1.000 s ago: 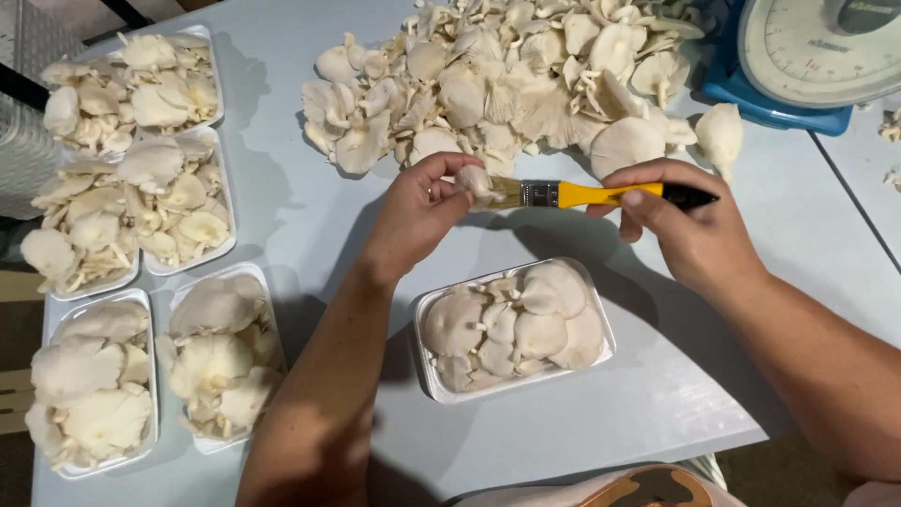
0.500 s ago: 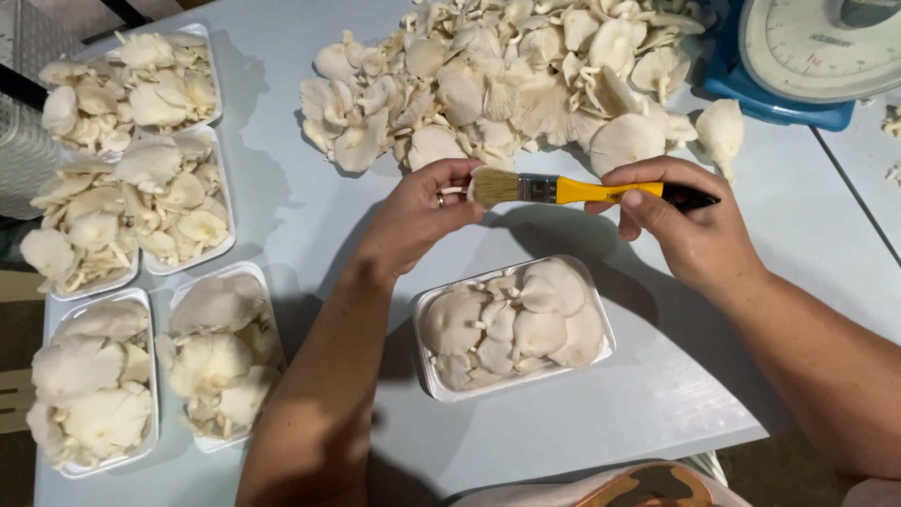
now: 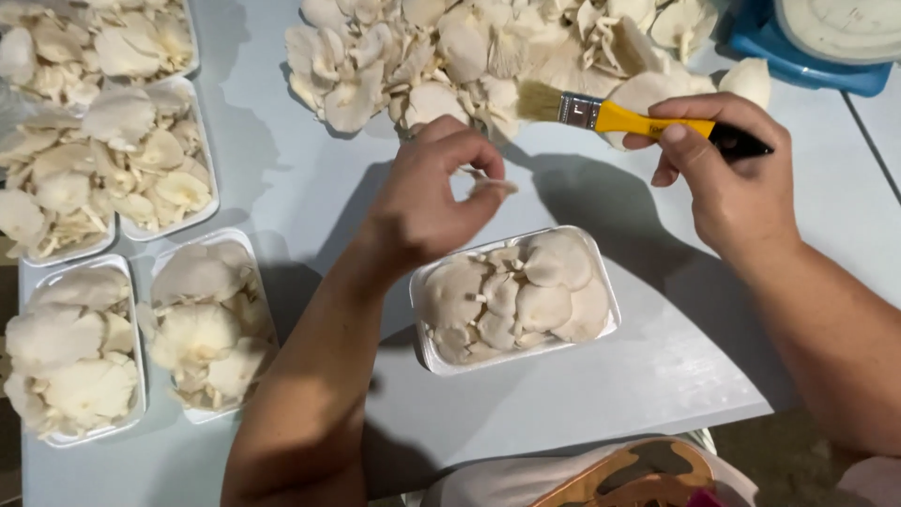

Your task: The person uses a small brush to clean individual oyster mushrooms, picking them from a pile on the table and placing them into a white tray. The process is repeated for multiple mushrooms throughout the clip.

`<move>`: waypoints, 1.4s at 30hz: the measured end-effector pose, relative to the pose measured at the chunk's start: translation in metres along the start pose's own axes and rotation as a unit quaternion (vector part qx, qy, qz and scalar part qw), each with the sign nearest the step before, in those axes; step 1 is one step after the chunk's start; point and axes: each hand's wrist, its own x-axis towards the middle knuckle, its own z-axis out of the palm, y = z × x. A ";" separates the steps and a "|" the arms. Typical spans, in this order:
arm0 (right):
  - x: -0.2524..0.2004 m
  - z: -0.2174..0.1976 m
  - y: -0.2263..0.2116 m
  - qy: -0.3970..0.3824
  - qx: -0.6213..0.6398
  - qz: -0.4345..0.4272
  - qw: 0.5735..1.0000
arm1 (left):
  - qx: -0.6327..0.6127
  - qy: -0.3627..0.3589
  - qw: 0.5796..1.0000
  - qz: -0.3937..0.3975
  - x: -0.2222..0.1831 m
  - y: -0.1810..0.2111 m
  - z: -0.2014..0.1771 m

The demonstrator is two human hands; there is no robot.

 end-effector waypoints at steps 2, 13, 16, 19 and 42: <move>-0.001 0.000 0.000 -0.004 -0.011 -0.001 1.000 | 0.004 -0.011 0.998 0.055 -0.005 0.013 0.000; 0.000 0.003 0.000 -0.002 -0.035 0.006 0.999 | -0.019 -0.212 0.964 0.160 -0.017 0.031 -0.018; 0.000 0.004 0.002 -0.012 -0.031 -0.012 0.999 | -0.024 -0.351 0.936 0.009 -0.016 0.034 -0.020; 0.000 0.004 0.004 -0.011 -0.032 -0.014 0.999 | -0.025 -0.338 0.933 0.118 -0.021 0.032 -0.016; -0.001 0.004 0.001 -0.026 -0.045 0.006 0.999 | 0.385 -0.267 0.879 0.089 -0.061 0.009 0.030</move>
